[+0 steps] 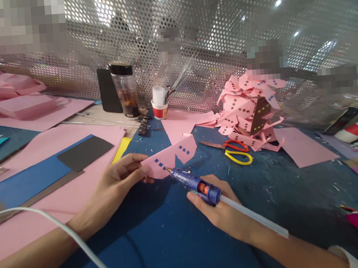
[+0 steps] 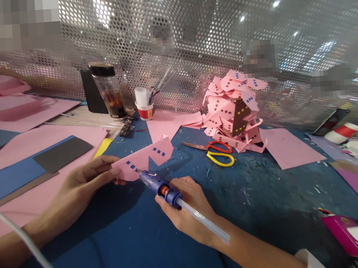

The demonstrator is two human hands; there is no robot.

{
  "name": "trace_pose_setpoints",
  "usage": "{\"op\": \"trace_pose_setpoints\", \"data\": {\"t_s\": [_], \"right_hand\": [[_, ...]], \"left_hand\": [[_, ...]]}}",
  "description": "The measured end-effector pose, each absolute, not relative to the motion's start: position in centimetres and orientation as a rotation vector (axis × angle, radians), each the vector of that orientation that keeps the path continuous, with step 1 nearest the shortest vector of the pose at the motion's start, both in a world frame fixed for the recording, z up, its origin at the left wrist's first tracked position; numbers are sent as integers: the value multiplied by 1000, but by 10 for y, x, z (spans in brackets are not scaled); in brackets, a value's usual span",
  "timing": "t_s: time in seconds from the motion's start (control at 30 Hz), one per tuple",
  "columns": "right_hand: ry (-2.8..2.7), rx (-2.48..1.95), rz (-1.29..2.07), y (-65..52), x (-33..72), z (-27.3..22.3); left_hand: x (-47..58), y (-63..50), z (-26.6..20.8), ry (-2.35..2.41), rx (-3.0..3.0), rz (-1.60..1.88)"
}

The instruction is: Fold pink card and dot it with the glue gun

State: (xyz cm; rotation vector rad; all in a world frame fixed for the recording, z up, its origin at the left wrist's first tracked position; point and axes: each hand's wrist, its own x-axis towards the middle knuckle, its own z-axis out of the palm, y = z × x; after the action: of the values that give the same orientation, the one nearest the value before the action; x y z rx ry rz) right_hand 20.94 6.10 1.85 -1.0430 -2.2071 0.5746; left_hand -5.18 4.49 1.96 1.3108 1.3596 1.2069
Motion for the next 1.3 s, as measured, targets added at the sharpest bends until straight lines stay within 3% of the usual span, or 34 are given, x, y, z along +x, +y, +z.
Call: {"op": "trace_pose_setpoints", "data": {"t_s": [1.3], "right_hand": [[-2312,-994,587,62,208,22]], "left_hand": [[-52,45,20,1372,1364,1169]]}}
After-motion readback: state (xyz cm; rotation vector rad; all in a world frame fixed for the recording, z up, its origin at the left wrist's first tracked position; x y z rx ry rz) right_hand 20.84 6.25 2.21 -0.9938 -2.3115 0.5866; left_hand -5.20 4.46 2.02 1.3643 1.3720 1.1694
